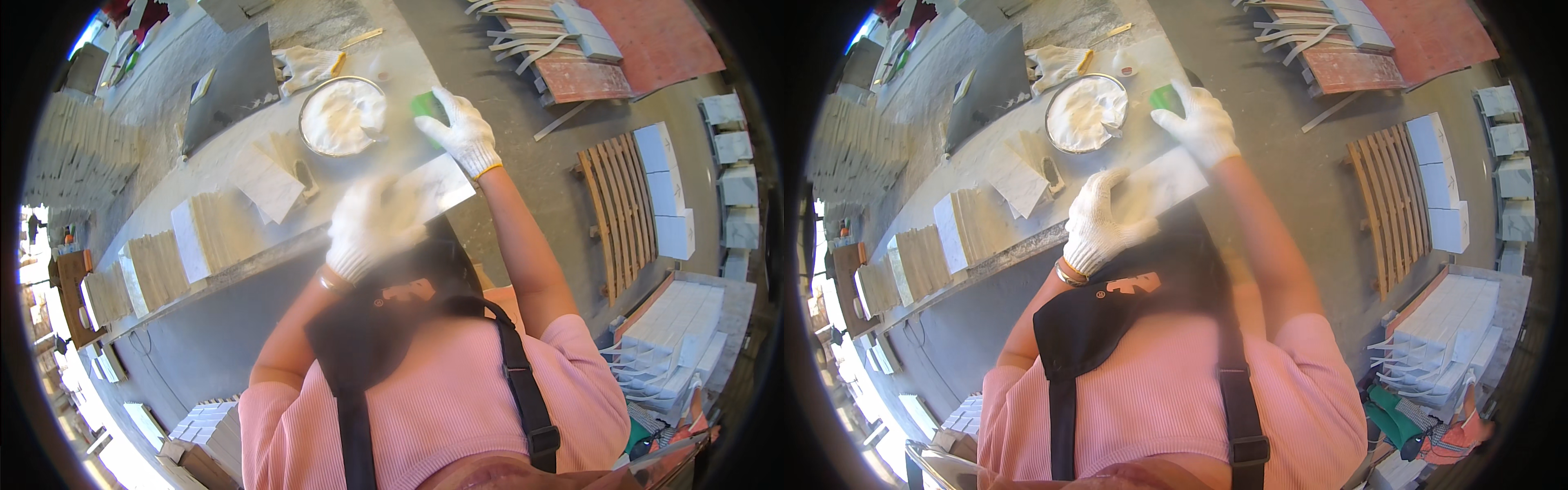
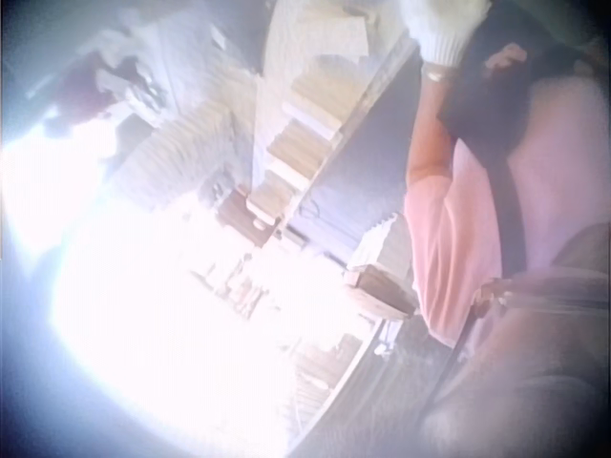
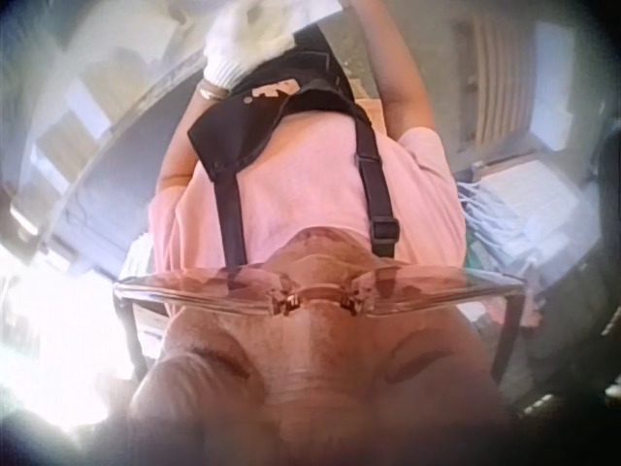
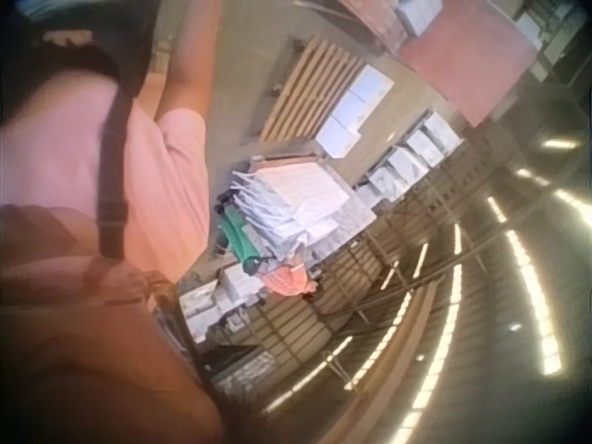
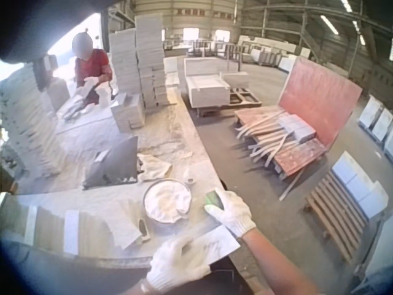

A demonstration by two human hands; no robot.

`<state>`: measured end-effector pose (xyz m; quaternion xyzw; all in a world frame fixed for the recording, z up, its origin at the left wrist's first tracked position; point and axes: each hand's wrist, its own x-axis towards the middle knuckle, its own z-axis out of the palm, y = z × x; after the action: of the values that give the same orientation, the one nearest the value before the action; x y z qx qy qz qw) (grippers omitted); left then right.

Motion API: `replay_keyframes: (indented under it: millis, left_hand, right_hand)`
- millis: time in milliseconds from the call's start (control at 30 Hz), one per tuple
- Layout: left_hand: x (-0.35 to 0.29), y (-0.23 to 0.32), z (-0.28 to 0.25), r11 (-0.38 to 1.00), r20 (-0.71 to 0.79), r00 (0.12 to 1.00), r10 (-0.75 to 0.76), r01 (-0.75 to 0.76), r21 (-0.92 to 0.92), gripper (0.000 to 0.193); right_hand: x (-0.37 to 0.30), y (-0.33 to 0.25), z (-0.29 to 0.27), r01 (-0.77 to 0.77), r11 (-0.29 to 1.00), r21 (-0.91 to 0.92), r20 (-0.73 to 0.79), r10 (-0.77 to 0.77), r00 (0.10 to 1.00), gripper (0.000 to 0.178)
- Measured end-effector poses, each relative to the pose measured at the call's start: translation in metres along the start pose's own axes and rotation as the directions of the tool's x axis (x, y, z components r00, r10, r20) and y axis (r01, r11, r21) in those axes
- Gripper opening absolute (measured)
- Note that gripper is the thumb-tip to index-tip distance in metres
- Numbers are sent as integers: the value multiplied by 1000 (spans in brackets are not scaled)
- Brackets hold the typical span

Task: The person applies a white paste to small rectangular tiles using a metal spatula, then smooths the surface with a green sponge. They repeat this process on multiple tiles, stacking the finished pieces on the table.

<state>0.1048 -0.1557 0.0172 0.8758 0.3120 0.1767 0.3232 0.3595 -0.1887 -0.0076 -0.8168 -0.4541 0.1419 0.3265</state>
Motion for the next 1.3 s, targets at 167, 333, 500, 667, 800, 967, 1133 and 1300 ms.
replay_keyframes:
  millis: [167, 333, 500, 667, 800, 967, 1133, 1300]
  left_hand:
    - [-1, -4, -14, 975, -191, 957, 219, -206, 86, 84]
    - [4, -6, -16, 943, -234, 914, 332, -325, 69, 84]
    - [0, -2, -19, 933, -232, 904, 359, -351, 76, 84]
    - [-6, 5, -20, 924, -232, 895, 382, -374, 80, 84]
    - [-7, 10, -19, 916, -239, 886, 398, -395, 63, 84]
    - [-2, 6, -24, 906, -249, 872, 422, -415, 85, 84]
    - [-2, 5, -24, 930, -245, 897, 368, -359, 83, 84]
    - [-5, 10, -16, 939, -217, 914, 342, -339, 50, 87]
  right_hand:
    - [-15, -16, -21, 46, 983, 178, -86, -31, 996, 59]
    - [-62, -26, -45, 226, 959, 172, 6, -231, 973, 66]
    - [-71, -19, -63, -49, 941, 335, 138, 2, 990, 77]
    - [-71, -12, -82, -117, 798, 592, 70, 94, 993, 53]
    - [-88, -24, -78, -177, 702, 689, 246, 3, 969, 53]
    - [-120, -23, -78, -264, 684, 680, 323, 44, 945, 60]
    - [-145, -11, -81, -283, 669, 687, 263, 135, 955, 77]
    - [-151, -29, -58, 203, 943, 265, -184, -157, 970, 93]
